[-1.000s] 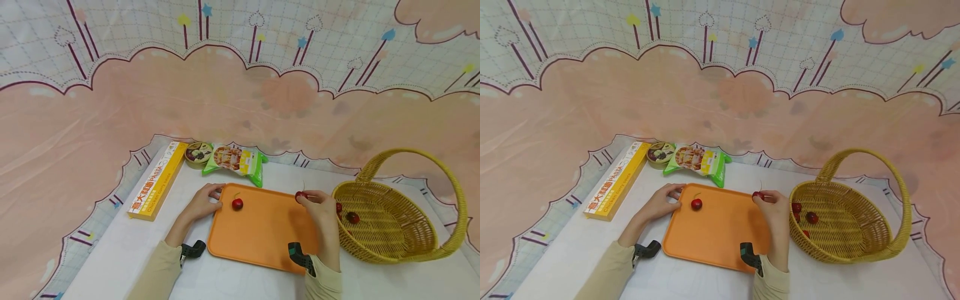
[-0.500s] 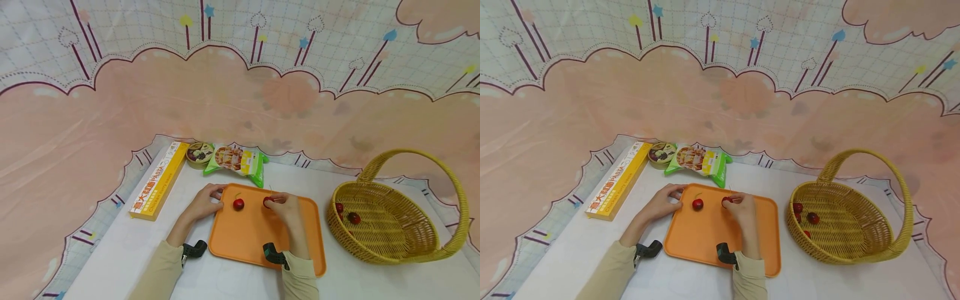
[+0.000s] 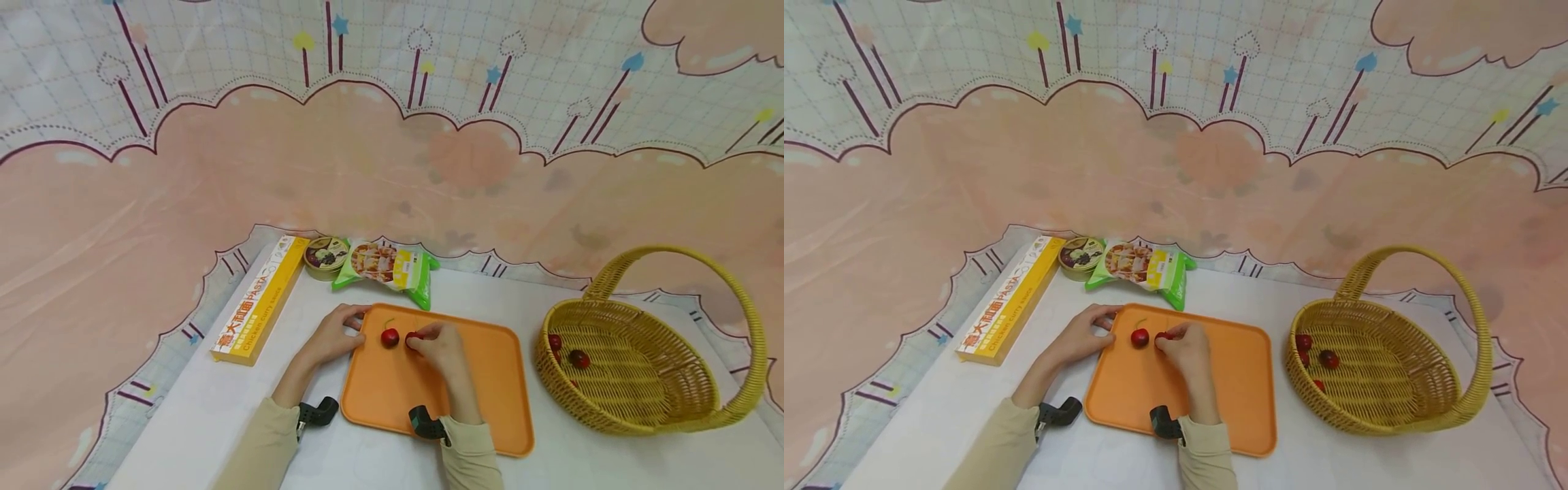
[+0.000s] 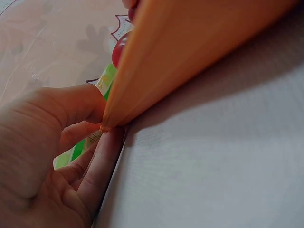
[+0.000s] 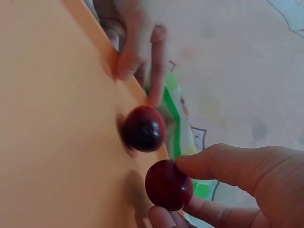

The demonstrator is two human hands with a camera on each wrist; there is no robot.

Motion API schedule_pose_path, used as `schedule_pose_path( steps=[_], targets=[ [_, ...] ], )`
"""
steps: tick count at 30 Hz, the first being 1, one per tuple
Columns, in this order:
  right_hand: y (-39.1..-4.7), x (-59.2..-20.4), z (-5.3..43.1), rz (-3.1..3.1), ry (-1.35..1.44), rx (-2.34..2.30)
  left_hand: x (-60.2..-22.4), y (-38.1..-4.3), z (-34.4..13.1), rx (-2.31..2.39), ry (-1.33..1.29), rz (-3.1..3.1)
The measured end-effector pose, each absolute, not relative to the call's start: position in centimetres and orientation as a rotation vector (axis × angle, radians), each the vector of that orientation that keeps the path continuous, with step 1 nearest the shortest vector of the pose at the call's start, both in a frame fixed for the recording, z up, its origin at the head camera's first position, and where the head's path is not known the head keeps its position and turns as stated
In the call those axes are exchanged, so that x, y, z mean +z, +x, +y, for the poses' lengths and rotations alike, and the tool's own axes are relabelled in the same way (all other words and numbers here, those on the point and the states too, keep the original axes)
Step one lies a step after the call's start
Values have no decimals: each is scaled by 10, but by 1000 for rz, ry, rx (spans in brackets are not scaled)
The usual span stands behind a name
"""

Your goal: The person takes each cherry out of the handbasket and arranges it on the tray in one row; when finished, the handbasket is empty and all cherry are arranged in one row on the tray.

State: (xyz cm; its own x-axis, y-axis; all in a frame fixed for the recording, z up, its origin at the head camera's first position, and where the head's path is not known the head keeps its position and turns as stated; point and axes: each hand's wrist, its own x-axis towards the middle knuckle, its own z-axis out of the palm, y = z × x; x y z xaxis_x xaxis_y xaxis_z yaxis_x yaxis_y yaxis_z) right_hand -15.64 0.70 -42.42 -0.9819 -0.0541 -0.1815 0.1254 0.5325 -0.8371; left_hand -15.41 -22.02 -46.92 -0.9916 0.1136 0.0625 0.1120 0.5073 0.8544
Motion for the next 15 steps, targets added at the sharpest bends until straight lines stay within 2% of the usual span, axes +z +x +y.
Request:
schedule_pose_path(
  steps=[15],
  targets=[
    [-152, -424, -2, 2570, 55, -1376, -470, -154, -219, 1564, 207, 2727]
  ],
)
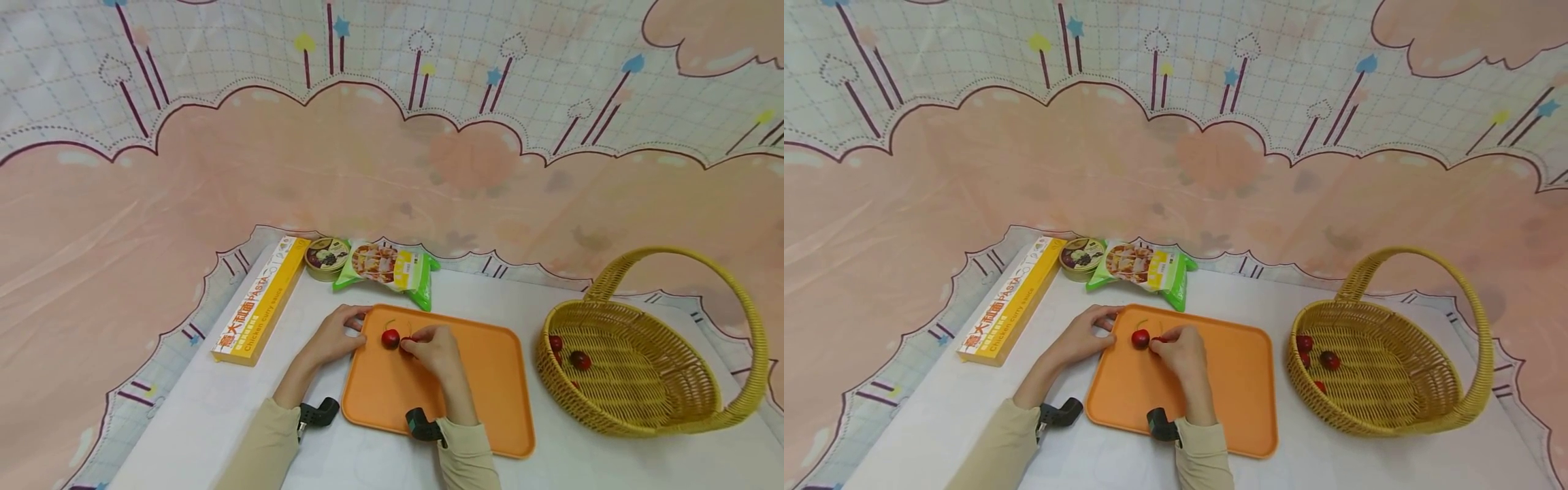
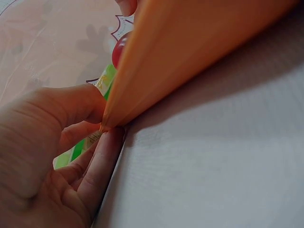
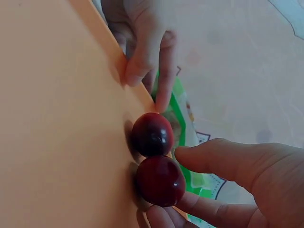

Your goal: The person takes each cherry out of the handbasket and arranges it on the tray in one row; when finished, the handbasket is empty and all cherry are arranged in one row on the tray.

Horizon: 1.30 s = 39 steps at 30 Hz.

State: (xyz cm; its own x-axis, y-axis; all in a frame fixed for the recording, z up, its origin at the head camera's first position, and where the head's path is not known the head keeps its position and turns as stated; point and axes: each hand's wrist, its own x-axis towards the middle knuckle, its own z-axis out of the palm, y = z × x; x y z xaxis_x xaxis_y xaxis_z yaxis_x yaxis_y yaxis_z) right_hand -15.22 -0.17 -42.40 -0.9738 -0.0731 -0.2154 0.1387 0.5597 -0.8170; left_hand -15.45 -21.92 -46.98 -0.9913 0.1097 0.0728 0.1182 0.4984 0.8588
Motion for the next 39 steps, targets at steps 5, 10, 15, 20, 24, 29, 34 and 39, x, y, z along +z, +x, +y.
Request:
schedule_pose_path(
  steps=[5, 10, 15, 20, 24, 29, 34, 39],
  targets=[
    [-153, -424, 3, 2556, 55, -1401, -471, -154, -220, -1553, -192, -2726],
    [-154, -418, 11, 2572, 68, -1429, -472, -153, -222, -1541, -186, -2729],
    [-158, -410, 24, 2641, 60, -1455, -472, -152, -224, -1533, -160, -2742],
    [-162, -398, 43, 2680, 68, -1489, -473, -151, -225, -1535, -143, -2753],
    [-164, -386, 63, 2694, 118, -1428, -475, -150, -228, -1539, -156, -2744],
    [-165, -375, 92, 2688, 134, -1387, -476, -149, -229, -1546, -141, -2745],
    [-167, -365, 129, 2692, 155, -1429, -476, -147, -227, -1578, -135, -2750],
    [-166, -356, 169, 2742, 221, -1429, -476, -147, -225, -1582, -141, -2748]
  ],
)
